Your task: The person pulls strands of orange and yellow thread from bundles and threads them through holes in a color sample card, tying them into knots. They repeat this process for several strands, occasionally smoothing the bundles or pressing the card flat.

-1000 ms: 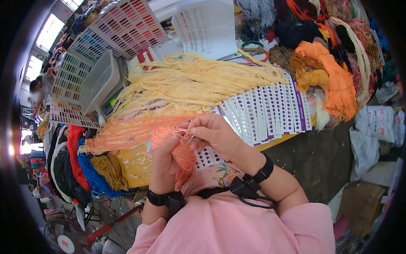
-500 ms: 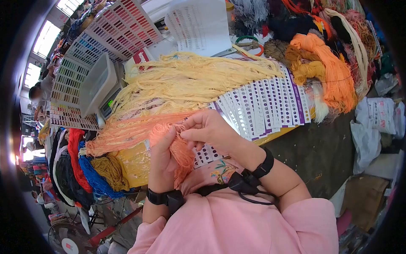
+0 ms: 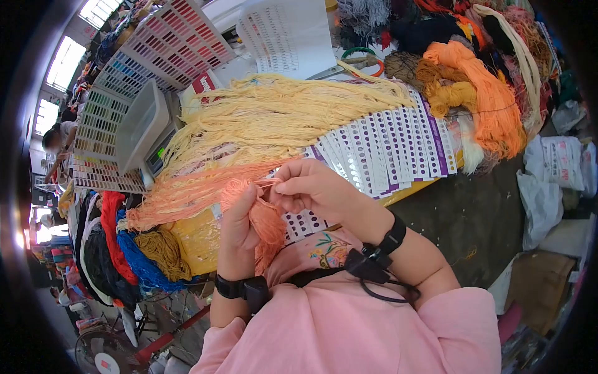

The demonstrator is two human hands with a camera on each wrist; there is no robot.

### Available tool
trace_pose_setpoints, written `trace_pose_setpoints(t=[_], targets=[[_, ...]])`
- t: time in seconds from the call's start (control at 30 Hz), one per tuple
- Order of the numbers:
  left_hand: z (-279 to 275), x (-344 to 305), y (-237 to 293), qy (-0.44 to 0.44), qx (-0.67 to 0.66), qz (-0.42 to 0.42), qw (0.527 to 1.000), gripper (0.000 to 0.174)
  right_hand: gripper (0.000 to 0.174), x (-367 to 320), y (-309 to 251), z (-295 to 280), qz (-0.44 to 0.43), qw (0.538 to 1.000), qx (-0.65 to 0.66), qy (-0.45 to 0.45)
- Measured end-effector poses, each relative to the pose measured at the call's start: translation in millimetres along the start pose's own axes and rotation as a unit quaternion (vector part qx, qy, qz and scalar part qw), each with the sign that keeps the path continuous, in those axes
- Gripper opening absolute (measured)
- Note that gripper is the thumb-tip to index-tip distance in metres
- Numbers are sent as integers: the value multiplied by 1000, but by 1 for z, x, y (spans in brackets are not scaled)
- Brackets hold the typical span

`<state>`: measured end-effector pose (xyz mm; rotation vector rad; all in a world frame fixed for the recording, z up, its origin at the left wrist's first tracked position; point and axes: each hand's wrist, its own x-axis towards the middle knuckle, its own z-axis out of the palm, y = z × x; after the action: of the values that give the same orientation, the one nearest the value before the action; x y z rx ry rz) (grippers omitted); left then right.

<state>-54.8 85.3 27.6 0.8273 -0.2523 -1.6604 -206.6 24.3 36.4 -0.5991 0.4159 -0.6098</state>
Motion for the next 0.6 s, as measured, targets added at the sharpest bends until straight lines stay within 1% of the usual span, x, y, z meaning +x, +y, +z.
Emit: trace_pose_setpoints(t=[0.1,0.2,0.3,0.4,0.5,0.6], targets=[[3,-4,-1,-53,-66,-8,996,24,8,-6,0,-8,20,998,52,10],[15,-5,1,-55,-76,-25,995,27,10,-5,-2,-11,35,998,45,6],[18,-3,-1,-32,-30,-6,999,29,14,-4,-4,3,40,993,-81,71],[14,-2,-1,-49,-17,-12,999,28,14,2,4,7,-9,980,-187,62],[18,-1,1,-23,28,1,999,26,10,3,2,13,-9,985,-141,99],[13,3,0,9,12,-3,1000,24,8,3,8,5,-70,976,-177,106]])
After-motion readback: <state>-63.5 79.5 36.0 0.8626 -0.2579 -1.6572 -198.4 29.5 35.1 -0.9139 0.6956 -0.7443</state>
